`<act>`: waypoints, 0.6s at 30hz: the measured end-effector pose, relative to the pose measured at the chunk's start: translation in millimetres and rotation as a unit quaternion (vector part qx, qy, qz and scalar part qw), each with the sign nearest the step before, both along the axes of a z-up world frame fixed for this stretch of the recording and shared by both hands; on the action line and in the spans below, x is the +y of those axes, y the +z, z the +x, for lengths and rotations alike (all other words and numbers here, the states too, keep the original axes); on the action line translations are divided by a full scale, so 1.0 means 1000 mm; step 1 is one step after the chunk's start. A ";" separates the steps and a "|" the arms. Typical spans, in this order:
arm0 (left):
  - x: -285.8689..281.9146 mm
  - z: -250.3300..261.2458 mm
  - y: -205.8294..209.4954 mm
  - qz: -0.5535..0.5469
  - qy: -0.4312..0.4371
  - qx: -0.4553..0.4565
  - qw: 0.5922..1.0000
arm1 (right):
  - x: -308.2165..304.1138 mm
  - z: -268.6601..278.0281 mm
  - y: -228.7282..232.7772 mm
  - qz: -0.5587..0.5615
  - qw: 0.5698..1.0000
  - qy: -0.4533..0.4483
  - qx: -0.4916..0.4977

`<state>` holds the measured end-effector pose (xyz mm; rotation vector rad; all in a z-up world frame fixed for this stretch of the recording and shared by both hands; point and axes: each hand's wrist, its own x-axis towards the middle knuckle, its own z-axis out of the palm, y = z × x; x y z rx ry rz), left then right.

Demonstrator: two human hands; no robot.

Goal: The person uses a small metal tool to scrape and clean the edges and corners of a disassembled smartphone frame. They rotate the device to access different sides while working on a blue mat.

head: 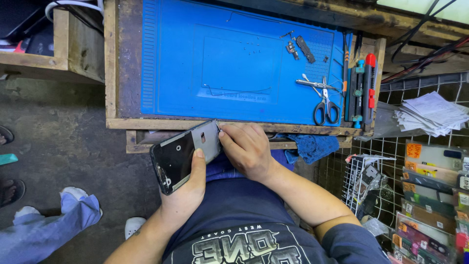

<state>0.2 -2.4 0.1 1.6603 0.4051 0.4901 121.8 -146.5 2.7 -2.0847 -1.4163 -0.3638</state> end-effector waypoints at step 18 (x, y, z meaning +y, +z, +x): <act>0.007 0.001 -0.003 -0.072 0.048 0.071 0.994 | -0.010 0.008 -0.019 0.061 0.996 0.007 0.064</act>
